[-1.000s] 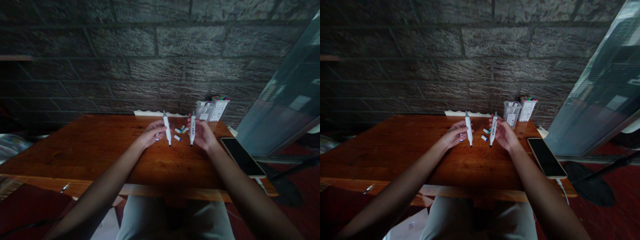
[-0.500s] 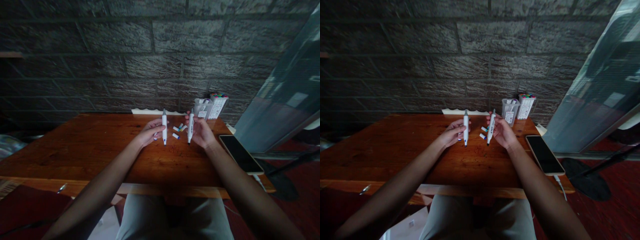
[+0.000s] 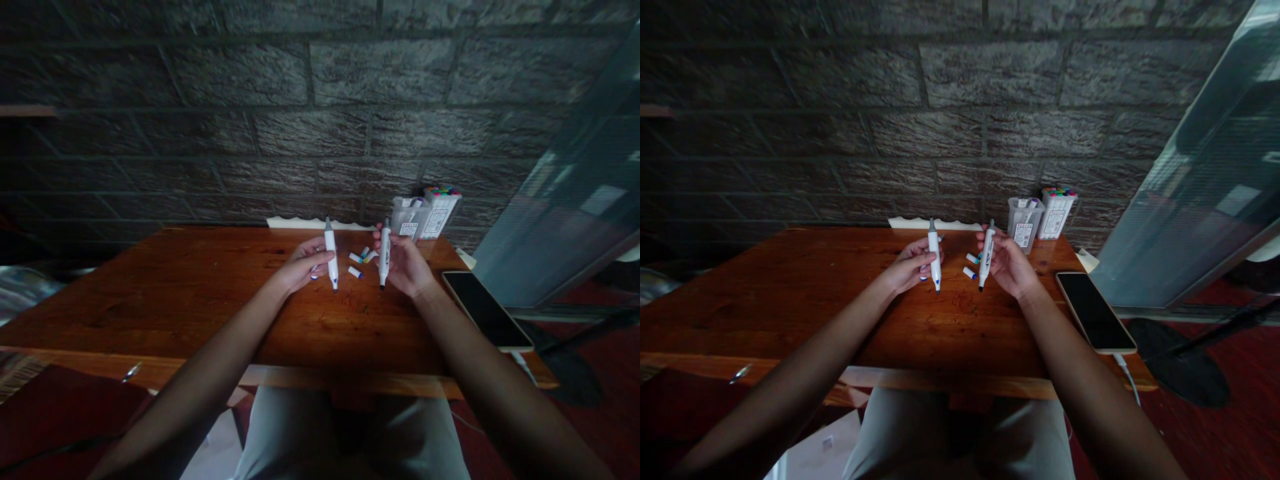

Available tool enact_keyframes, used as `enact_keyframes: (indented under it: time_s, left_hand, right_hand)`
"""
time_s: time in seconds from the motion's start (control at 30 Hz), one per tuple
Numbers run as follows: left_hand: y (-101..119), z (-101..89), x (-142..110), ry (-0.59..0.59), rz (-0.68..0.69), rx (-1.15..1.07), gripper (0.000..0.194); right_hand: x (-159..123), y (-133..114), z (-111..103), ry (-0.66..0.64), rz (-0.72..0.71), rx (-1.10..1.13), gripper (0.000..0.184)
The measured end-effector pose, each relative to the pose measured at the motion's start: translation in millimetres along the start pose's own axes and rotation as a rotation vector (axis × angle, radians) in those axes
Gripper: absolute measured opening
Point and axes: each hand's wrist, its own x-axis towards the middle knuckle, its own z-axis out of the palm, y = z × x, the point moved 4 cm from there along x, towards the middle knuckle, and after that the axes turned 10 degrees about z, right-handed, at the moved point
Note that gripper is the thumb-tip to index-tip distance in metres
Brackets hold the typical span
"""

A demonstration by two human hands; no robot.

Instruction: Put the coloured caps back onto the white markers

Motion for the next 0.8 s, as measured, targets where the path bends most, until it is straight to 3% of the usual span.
enact_keyframes:
  time_s: [0.4, 0.63, 0.8]
  left_hand:
    - [2, 0.6, 0, 0.024, -0.006, 0.030, 0.029]
    - [-14, -13.3, 6, 0.113, -0.032, 0.469, 0.029]
    - [-30, -22.2, 9, 0.113, -0.030, 0.602, 0.029]
  right_hand:
    - [-1, 1, 0, -0.014, -0.008, 0.005, 0.025]
    - [1, 3, -1, 0.002, -0.005, -0.021, 0.025]
    - [1, 3, 0, -0.006, 0.002, -0.047, 0.026]
